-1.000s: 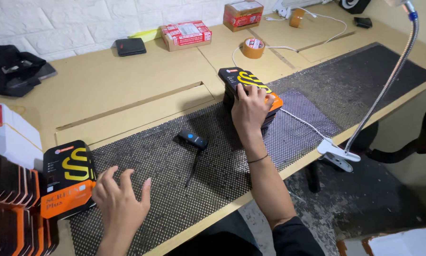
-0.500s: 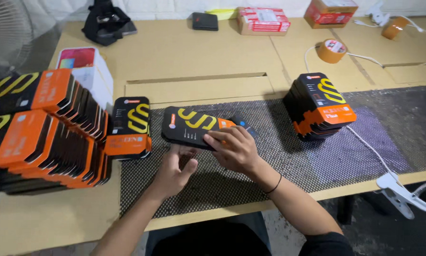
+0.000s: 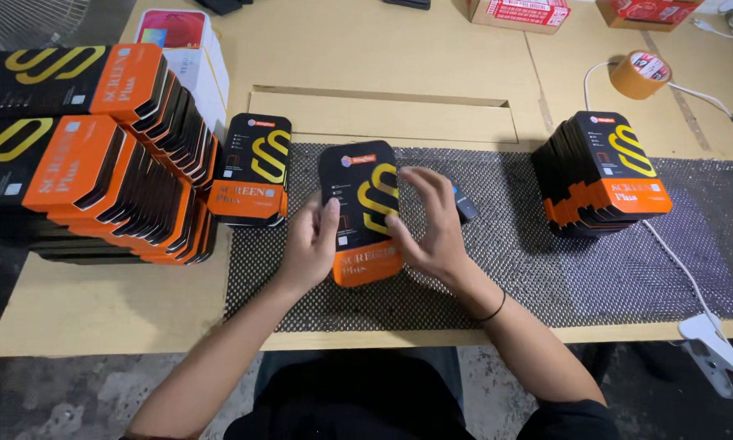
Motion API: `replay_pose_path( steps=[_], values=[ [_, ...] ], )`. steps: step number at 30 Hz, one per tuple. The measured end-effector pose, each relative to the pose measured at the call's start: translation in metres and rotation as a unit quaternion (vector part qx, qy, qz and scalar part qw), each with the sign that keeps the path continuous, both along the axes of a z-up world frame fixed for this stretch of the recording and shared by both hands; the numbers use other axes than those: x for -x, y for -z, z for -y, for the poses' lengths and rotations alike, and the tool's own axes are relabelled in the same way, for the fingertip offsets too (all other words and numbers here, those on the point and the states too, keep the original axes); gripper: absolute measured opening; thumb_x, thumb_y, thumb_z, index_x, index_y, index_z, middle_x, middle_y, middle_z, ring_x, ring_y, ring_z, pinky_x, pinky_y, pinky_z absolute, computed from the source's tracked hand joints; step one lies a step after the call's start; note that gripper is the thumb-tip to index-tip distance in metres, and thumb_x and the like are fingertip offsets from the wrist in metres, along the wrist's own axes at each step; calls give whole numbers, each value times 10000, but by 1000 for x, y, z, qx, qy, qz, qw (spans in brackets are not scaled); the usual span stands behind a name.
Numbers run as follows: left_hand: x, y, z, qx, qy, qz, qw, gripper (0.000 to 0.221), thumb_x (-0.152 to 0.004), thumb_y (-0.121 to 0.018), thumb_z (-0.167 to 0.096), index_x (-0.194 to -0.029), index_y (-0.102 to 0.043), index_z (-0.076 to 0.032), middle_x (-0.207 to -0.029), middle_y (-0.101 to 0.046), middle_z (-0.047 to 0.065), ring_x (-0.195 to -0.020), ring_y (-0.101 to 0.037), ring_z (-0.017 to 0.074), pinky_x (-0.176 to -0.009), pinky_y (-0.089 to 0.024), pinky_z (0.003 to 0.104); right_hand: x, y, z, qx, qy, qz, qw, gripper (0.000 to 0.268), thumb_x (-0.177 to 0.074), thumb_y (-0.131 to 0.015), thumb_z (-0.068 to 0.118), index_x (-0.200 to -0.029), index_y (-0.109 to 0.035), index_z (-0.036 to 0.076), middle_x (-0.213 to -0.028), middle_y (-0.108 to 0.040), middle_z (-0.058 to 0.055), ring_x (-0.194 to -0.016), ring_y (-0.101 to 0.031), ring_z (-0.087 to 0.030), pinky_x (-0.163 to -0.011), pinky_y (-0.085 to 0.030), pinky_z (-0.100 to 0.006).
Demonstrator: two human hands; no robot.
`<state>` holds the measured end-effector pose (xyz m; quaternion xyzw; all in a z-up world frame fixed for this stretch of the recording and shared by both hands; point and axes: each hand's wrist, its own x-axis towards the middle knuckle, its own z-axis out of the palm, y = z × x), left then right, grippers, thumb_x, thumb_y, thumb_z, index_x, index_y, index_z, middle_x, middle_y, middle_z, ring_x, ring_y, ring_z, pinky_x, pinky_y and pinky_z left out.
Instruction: The person takes a mobile phone screen assembly from a box, removes protective plastic layers, and checks the components using a small light.
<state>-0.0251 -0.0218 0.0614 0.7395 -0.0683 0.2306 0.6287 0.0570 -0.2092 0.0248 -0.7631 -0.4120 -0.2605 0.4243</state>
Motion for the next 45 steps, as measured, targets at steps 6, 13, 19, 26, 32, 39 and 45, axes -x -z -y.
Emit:
replay_pose_path(
  steps=[6,13,19,26,32,39,45],
  values=[
    [-3,33,-1,-35,26,-15,999,386,-1094,-379,-198,-1031,-635,84,-494,-436,33,-439,-393,72,-426,-339,218,1,-21,7,-23,-165,-406,899,153,-933,-706,155,-957,-704,5,-647,-645,-67,-616,-598,-145,-627,-513,-305],
    [-5,40,-5,-200,-49,-3,979,1117,-842,-643,-691,-1549,-184,41,-1273,-535,309,-1085,-613,497,-811,-548,575,-22,33,15,-124,-127,-405,897,179,-959,-715,113,-871,-639,-22,-622,-692,-157,-590,-698,-170,-590,-540,-263],
    [-9,52,-2,-376,-80,24,923,1399,-624,-790,-783,-1517,-160,91,-1392,-370,352,-1272,-460,533,-980,-476,605,-23,44,10,-174,-72,-398,898,203,-922,-772,81,-850,-610,-19,-613,-681,-183,-611,-735,-215,-558,-528,-246],
    [-13,60,-3,-395,-86,-12,915,1213,-673,-852,-465,-1553,-155,-5,-1330,-417,266,-1219,-484,469,-964,-424,601,-24,-12,9,-330,39,-389,859,163,-983,-704,153,-1023,-664,0,-796,-685,-124,-689,-707,-196,-571,-627,-308],
    [-15,60,-13,-519,-67,-134,842,935,-792,-724,-554,-1473,-410,4,-1493,-355,306,-1429,-317,441,-1146,-205,608,-52,-15,41,-415,90,-413,806,270,-1019,-644,244,-1143,-648,3,-909,-721,-109,-757,-759,-205,-638,-651,-333],
    [-15,60,-16,-550,-112,-119,819,632,-974,-582,-260,-1512,-411,24,-1575,-304,323,-1514,-210,459,-1187,-91,631,-33,-2,18,-159,68,-464,869,644,-1021,-655,226,-1548,-375,-16,-1039,-714,-266,-889,-730,-324,-749,-633,-455],
    [-12,53,-2,-421,22,-53,905,854,-973,-145,-670,-1503,-408,-54,-1514,-392,278,-1481,-304,435,-1173,-142,682,-32,28,10,15,63,-493,867,853,-954,-708,367,-1601,-231,82,-1014,-767,-171,-900,-756,-252,-807,-622,-395]
  ],
)
